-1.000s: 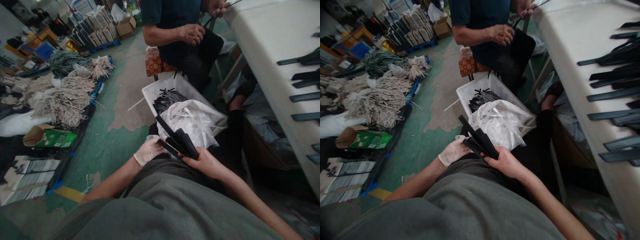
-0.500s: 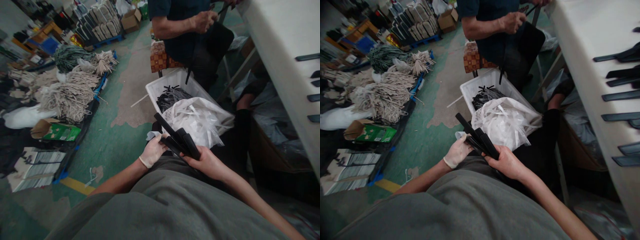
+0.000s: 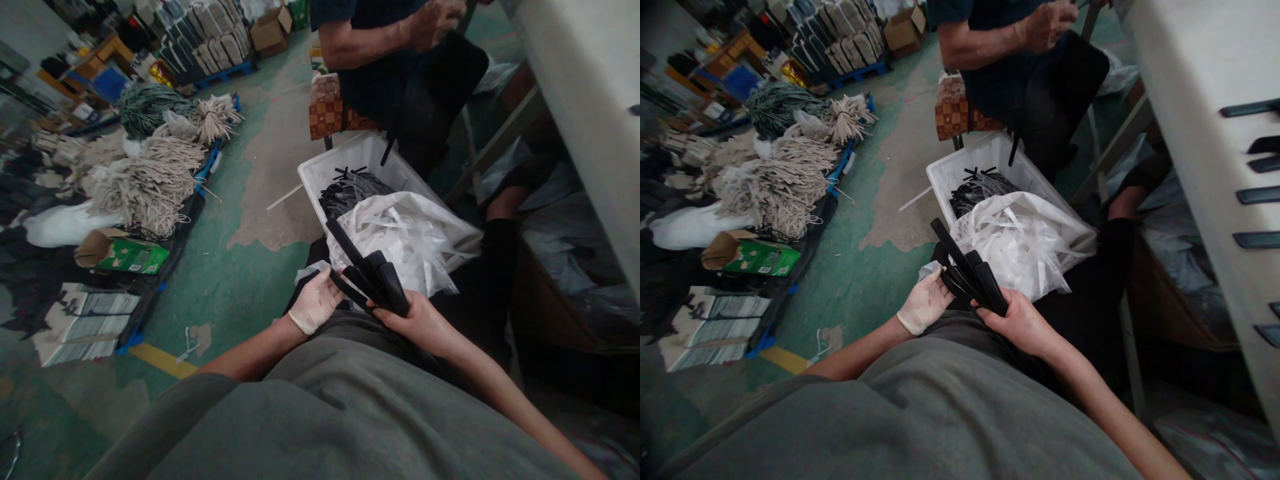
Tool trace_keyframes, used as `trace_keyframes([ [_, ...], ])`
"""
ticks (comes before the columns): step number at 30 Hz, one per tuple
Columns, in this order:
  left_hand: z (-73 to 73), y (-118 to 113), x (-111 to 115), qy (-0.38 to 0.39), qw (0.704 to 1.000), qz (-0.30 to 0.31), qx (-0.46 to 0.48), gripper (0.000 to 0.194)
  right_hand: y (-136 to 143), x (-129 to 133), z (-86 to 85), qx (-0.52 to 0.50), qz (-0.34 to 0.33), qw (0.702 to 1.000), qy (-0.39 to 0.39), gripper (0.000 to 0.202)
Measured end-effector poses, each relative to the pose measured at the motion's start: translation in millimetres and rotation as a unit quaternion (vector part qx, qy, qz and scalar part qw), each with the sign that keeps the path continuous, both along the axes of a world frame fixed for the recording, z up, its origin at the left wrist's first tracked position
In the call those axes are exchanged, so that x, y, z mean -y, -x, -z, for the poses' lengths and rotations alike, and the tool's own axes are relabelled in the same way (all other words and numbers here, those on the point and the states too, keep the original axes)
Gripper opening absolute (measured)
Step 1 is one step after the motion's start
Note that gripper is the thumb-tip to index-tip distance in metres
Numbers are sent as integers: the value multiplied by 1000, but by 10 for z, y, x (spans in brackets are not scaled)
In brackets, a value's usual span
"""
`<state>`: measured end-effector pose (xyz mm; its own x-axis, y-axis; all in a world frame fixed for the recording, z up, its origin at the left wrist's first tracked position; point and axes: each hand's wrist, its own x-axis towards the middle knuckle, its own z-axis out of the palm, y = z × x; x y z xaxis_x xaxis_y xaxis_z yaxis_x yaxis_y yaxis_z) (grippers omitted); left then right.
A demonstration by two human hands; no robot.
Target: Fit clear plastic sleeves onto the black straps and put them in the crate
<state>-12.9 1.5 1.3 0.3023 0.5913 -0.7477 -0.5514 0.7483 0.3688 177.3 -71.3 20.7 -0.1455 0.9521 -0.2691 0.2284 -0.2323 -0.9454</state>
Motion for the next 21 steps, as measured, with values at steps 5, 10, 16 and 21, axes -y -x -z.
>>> trace_keyframes([
  [5,58,38,-33,6,1000,-21,-3,16,-17,-1,60,3,17,1000,-6,24],
  [10,76,123,-39,8,1000,-16,24,14,-42,-18,35,0,25,1000,-6,22],
  [16,100,113,-32,-12,999,-17,-24,9,-41,-4,13,3,6,1000,-6,22],
  [21,114,101,-29,-10,998,-4,-69,5,-82,36,14,-11,-31,999,-2,18],
])
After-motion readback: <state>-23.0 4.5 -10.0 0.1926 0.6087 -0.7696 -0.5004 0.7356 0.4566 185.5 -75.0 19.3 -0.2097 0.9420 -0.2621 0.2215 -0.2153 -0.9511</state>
